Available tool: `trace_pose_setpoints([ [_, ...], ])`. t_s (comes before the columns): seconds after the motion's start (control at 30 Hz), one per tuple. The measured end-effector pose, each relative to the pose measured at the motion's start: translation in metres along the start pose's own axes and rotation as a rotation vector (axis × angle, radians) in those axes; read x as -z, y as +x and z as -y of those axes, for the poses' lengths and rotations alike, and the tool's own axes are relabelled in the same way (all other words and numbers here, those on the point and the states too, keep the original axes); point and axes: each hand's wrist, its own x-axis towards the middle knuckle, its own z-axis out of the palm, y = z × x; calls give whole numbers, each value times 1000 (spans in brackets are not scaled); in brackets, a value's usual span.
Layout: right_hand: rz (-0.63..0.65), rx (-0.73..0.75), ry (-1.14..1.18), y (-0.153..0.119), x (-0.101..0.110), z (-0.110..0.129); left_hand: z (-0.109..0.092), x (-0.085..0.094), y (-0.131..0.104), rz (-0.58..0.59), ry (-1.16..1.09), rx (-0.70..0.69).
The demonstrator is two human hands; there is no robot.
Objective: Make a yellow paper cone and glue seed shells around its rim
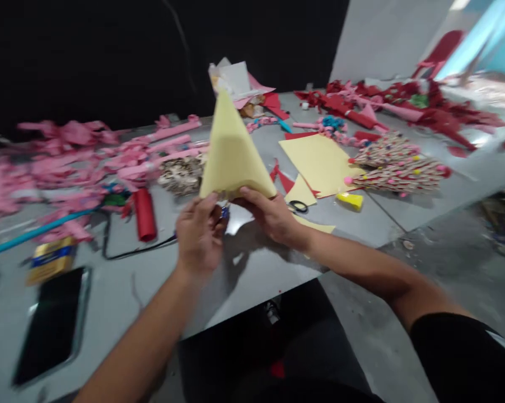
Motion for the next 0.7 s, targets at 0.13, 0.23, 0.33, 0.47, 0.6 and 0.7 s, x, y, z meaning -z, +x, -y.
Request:
trace_pose_setpoints([
  [0.13, -30, 22, 8, 0, 0, 1, 5, 5, 4, 20, 4, -25],
  [0.23, -49, 28, -9, -1, 1, 3, 8, 9, 5, 33, 27, -36],
  [0.33, -33, 37, -36, -3, 0, 5, 8, 10, 5, 39, 34, -51],
  [0.47, -17, 32, -42, -4, -1, 5, 9, 10, 5, 35, 28, -94],
  [0.6, -14, 13, -33, -4, -1, 4, 9, 11, 6, 33, 40, -104],
  [0.7, -19, 10, -41, -4, -1, 4, 10, 11, 6, 39, 46, -100],
])
